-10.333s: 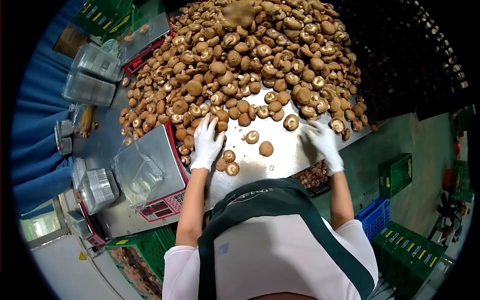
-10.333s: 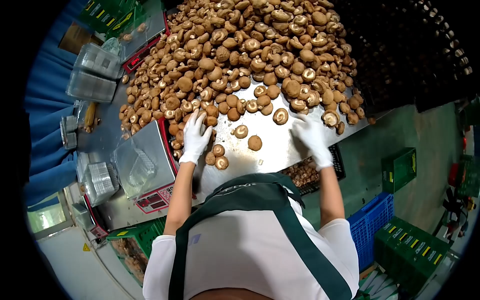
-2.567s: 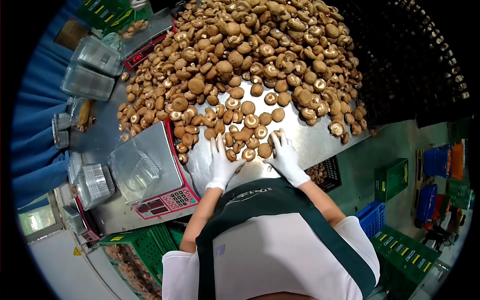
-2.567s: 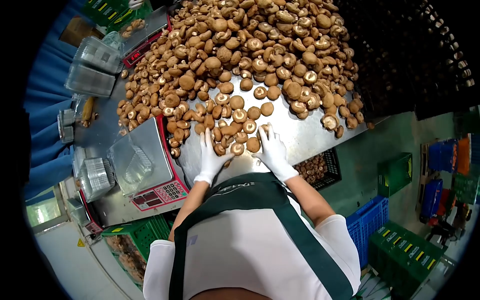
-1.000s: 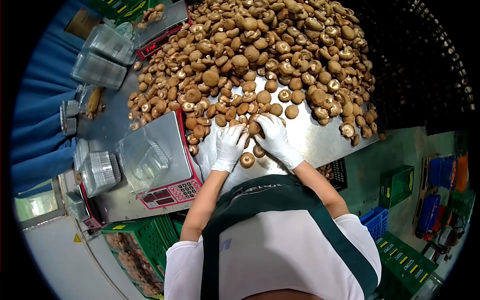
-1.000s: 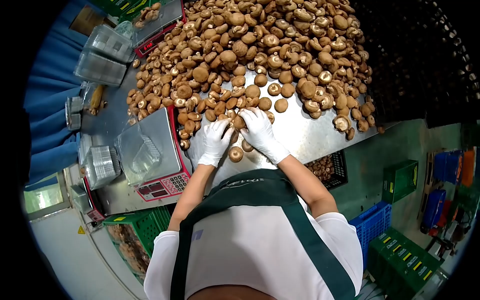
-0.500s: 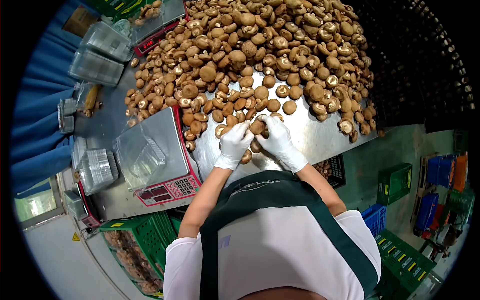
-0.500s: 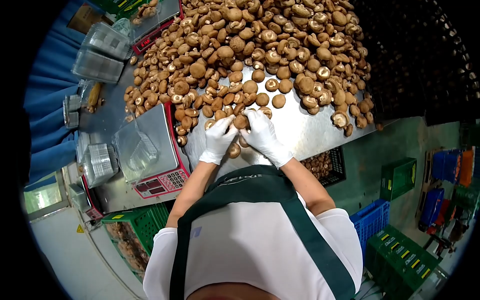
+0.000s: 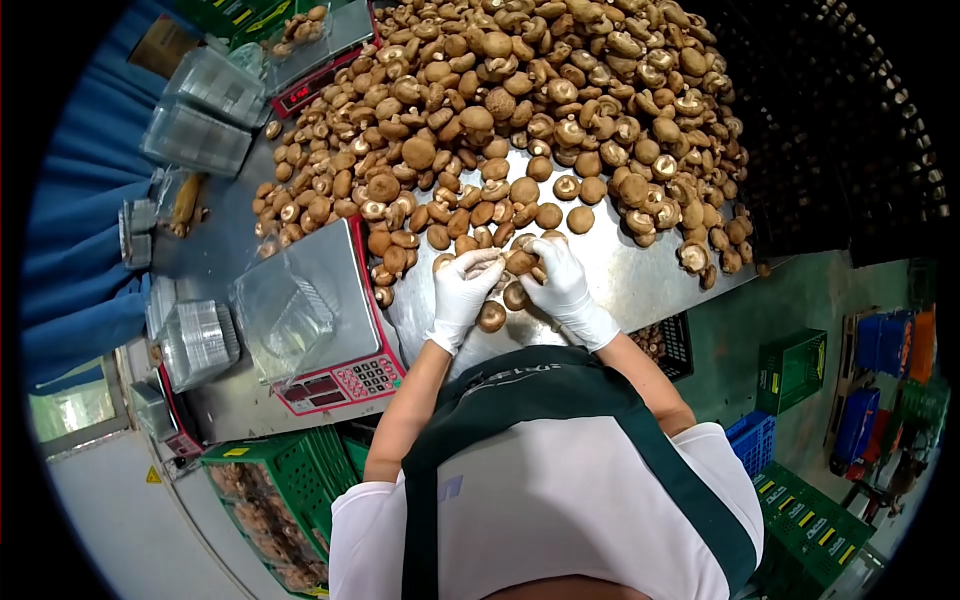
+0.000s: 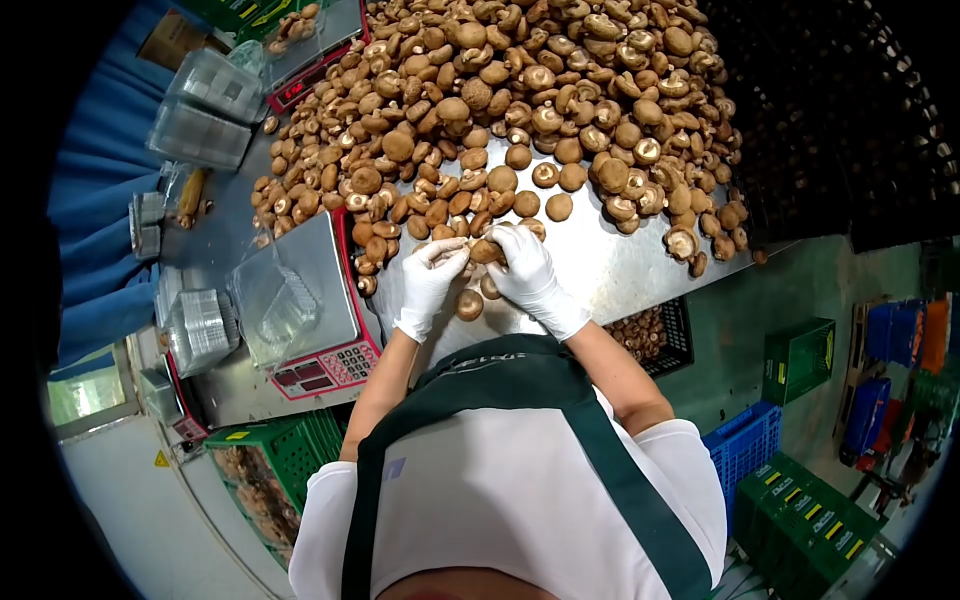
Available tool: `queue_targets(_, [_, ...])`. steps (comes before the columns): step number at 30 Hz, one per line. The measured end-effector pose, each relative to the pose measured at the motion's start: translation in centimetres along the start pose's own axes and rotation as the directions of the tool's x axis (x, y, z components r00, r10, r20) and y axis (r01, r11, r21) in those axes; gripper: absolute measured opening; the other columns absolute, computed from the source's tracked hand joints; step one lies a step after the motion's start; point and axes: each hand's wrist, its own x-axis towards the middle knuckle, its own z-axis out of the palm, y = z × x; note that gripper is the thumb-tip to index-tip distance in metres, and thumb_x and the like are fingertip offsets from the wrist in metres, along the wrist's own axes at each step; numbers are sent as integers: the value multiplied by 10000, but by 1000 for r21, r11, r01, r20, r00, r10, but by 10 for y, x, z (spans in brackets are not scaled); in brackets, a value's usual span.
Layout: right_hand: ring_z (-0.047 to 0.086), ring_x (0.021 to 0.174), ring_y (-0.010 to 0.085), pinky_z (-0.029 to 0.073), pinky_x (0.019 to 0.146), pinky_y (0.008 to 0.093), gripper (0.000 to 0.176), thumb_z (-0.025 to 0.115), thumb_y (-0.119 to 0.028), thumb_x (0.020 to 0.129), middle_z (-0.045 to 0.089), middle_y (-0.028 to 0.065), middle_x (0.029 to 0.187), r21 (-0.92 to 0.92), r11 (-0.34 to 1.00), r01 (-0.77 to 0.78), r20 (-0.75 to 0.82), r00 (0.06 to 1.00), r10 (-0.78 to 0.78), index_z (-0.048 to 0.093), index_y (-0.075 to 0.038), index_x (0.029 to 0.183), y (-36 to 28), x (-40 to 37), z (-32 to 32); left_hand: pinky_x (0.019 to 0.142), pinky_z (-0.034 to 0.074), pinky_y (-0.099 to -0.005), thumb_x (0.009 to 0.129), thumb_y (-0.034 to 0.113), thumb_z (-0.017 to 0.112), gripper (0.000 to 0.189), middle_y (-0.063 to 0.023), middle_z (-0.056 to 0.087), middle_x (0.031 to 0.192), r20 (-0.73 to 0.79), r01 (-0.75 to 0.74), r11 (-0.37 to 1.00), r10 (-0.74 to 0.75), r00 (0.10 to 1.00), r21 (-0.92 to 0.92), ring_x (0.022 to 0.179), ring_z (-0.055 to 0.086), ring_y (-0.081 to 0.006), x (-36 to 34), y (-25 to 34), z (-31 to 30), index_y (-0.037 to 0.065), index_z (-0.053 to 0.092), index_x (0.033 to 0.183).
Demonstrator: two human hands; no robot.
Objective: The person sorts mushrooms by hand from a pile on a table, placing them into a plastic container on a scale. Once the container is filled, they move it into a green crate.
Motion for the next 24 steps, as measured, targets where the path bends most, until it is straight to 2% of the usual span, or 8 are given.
queue_targets(3, [577, 777, 295, 493, 660, 365, 455, 655, 42, 606, 602, 127, 918, 35, 996, 86, -19, 996, -85, 517, -38, 1033, 4, -1, 0, 595, 504, -203, 831, 61, 660, 214, -45, 655, 813, 2, 21, 999, -21, 1000, -39, 703, 617, -84, -2, 3, -1, -36, 632, 1019])
queue_targets(7, [577, 760, 282, 491, 639, 362, 428, 622, 48, 614, 610, 121, 946, 0, 982, 187, 31, 982, -187, 524, -34, 1023, 1, -3, -4, 574, 483, -191, 824, 49, 643, 184, -24, 646, 762, -24, -134, 957, 145, 989, 257, 667, 599, -63, -5, -3, 3, -50, 639, 978])
queue_targets(9, [577, 748, 279, 493, 634, 359, 430, 634, 44, 608, 605, 115, 922, 18, 985, 174, 10, 985, -175, 528, -32, 1017, -1, -3, -4, 553, 450, -168, 802, 64, 680, 200, 0, 630, 716, -42, -276, 788, 356, 933, 550, 641, 572, -36, -4, -10, -1, -57, 648, 960])
queue_targets(13, [580, 747, 279, 496, 635, 350, 446, 662, 28, 606, 595, 107, 896, 124, 991, 45, 14, 999, -48, 531, -36, 1027, -6, -7, -4, 576, 477, -177, 829, 63, 655, 209, -18, 647, 765, -38, -321, 799, 394, 918, 509, 661, 599, -59, -9, -10, -5, -55, 647, 1001])
queue_targets(15, [592, 766, 282, 504, 650, 343, 472, 695, 4, 607, 587, 101, 879, 134, 991, 15, -25, 1000, -12, 537, -51, 1049, -4, -9, -1, 602, 505, -192, 859, 56, 621, 211, -44, 664, 841, -122, -172, 979, 185, 975, 111, 694, 631, -92, -18, 1, -4, -47, 644, 1042])
queue_targets(21, [621, 829, 279, 521, 708, 340, 496, 754, -97, 655, 597, 133, 926, 43, 972, -231, 96, 969, 226, 543, -95, 1104, 12, -17, -15, 573, 509, -212, 877, 85, 581, 178, -93, 687, 780, -315, 105, 777, 124, 941, 620, 639, 631, -92, -59, -3, -48, -4, 679, 994])
queue_targets(23, [625, 845, 282, 516, 750, 348, 536, 760, -226, 684, 598, 147, 995, -104, 855, -508, 265, 815, 516, 544, -112, 1161, 25, -27, -26, 592, 527, -300, 847, 149, 624, 178, -108, 677, 710, -348, 181, 784, 48, 936, 594, 622, 655, -176, -71, -35, -74, 8, 690, 933])
queue_targets(24, [625, 853, 282, 512, 763, 360, 562, 759, -247, 681, 599, 146, 996, -175, 830, -529, 296, 776, 557, 537, -116, 1181, 35, -33, -30, 617, 527, -353, 832, 187, 640, 198, -105, 659, 660, -303, 220, 583, 48, 952, 782, 613, 653, -242, -80, -40, -79, 8, 691, 900])
